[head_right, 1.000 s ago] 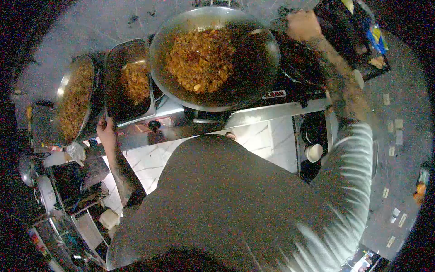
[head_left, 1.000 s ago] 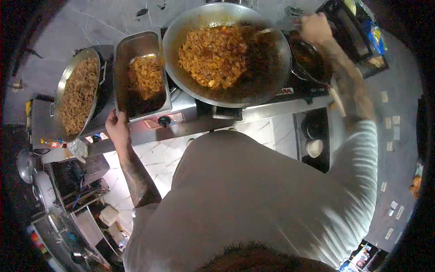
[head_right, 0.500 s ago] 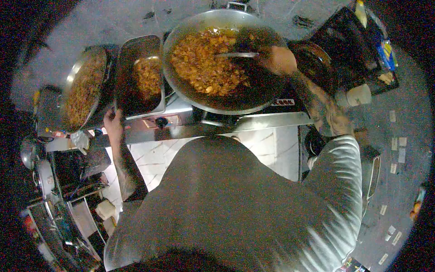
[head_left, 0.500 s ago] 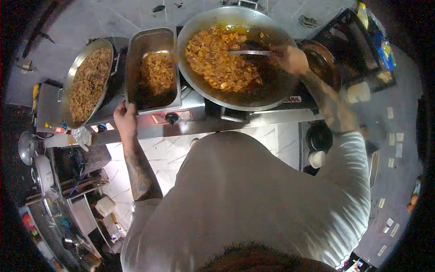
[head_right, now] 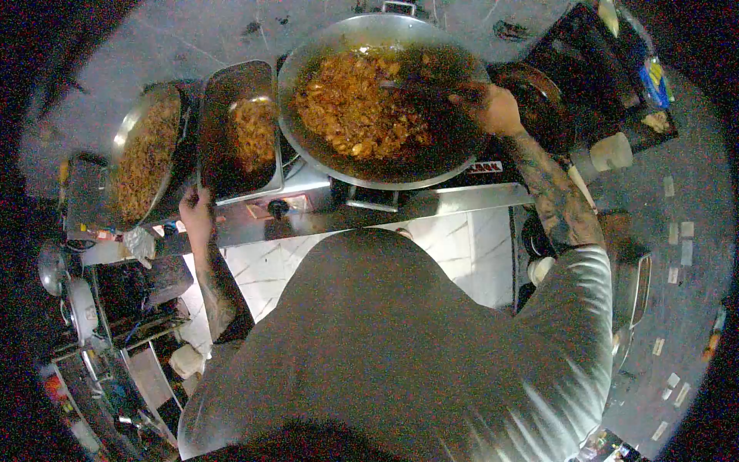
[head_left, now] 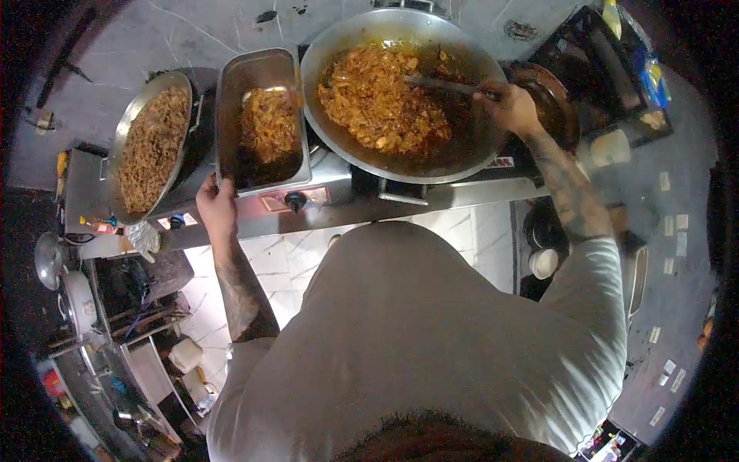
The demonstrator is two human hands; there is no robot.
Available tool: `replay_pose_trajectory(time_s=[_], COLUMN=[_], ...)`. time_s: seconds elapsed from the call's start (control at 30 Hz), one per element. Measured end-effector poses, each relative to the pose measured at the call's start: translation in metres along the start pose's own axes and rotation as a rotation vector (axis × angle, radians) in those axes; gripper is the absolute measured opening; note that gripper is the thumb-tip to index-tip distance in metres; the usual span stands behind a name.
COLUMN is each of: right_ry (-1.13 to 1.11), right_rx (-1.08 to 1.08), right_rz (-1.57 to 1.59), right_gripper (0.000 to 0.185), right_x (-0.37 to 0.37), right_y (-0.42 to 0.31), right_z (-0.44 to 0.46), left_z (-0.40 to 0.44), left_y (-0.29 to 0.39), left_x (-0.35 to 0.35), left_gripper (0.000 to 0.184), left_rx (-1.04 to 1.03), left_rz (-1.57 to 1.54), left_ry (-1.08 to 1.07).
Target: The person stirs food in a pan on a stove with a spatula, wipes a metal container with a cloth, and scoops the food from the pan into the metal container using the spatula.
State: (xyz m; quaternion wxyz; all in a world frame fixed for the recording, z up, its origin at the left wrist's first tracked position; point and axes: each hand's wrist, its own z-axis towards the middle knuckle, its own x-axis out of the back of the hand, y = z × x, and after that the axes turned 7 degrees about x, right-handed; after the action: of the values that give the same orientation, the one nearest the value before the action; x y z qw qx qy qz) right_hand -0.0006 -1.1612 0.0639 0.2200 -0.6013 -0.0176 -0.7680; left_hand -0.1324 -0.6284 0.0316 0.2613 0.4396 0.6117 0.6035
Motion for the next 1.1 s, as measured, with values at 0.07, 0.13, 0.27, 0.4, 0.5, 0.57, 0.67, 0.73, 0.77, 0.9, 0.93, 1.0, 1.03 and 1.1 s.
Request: replay_pose_trajectory(time_s=[0.07, 0.13, 0.27, 0.4, 0.5, 0.57, 0.67, 0.73, 0.77, 0.9, 0.93, 1.0, 1.03, 1.1], right_ry=[0.094, -0.075, 0.007, -0.011, -0.048, -0.076, -0.107, -0.102, -0.104, -0.204, -0.209, -0.220, -0.226, -0.211], right_rx=[0.065, -0.041, 0.063, 0.056, -0.079, -0.064, -0.096, -0.055, -0.027, -0.116, -0.094, -0.133, -0.143, -0.063], right_rz=[-0.008, -0.013, -0.119, -0.001, -0.070, -0.097, -0.069, -0.041, -0.064, -0.135, -0.129, -0.090, -0.076, 0.061], right_gripper=[0.034, 0.032, 0.029, 0.026, 0.026, 0.027, 0.026, 0.026, 0.026, 0.022, 0.022, 0.026, 0.027, 0.028], right_x=[-0.002, 0.013, 0.012, 0.066, 0.093, 0.106, 0.104, 0.093, 0.086, 0.082, 0.081, 0.083, 0.084, 0.097], right_y=[0.010, 0.006, 0.043, 0.002, -0.017, -0.025, -0.027, -0.019, -0.015, -0.039, -0.038, -0.028, -0.027, -0.031], right_z=[-0.002, -0.001, -0.004, -0.001, 0.003, 0.003, -0.003, -0.009, -0.014, -0.017, -0.016, -0.014, -0.011, -0.003], left_z=[0.001, 0.002, -0.003, -0.003, -0.011, -0.004, 0.005, 0.006, 0.004, -0.006, -0.002, 0.003, 0.002, -0.002], left_y=[-0.002, -0.003, 0.005, 0.003, 0.020, 0.011, -0.004, -0.005, -0.002, 0.013, 0.009, 0.003, 0.004, 0.006], left_x=[0.000, 0.000, -0.002, -0.002, -0.003, -0.001, 0.001, 0.001, 0.000, -0.001, 0.002, 0.005, 0.005, 0.000], left_gripper=[0.013, 0.013, 0.014, 0.016, 0.018, 0.018, 0.018, 0.018, 0.018, 0.019, 0.019, 0.019, 0.019, 0.017], left_rx=[-0.013, -0.025, -0.047, -0.077, -0.020, -0.044, -0.081, -0.089, -0.100, -0.109, -0.104, -0.114, -0.110, -0.082], left_rz=[-0.015, -0.030, -0.005, -0.011, 0.189, 0.123, 0.029, 0.001, 0.035, 0.064, 0.066, 0.109, 0.110, -0.039], left_ry=[-0.004, -0.011, -0.005, -0.016, 0.024, -0.001, -0.031, -0.029, -0.015, 0.007, 0.030, -0.024, -0.012, -0.021])
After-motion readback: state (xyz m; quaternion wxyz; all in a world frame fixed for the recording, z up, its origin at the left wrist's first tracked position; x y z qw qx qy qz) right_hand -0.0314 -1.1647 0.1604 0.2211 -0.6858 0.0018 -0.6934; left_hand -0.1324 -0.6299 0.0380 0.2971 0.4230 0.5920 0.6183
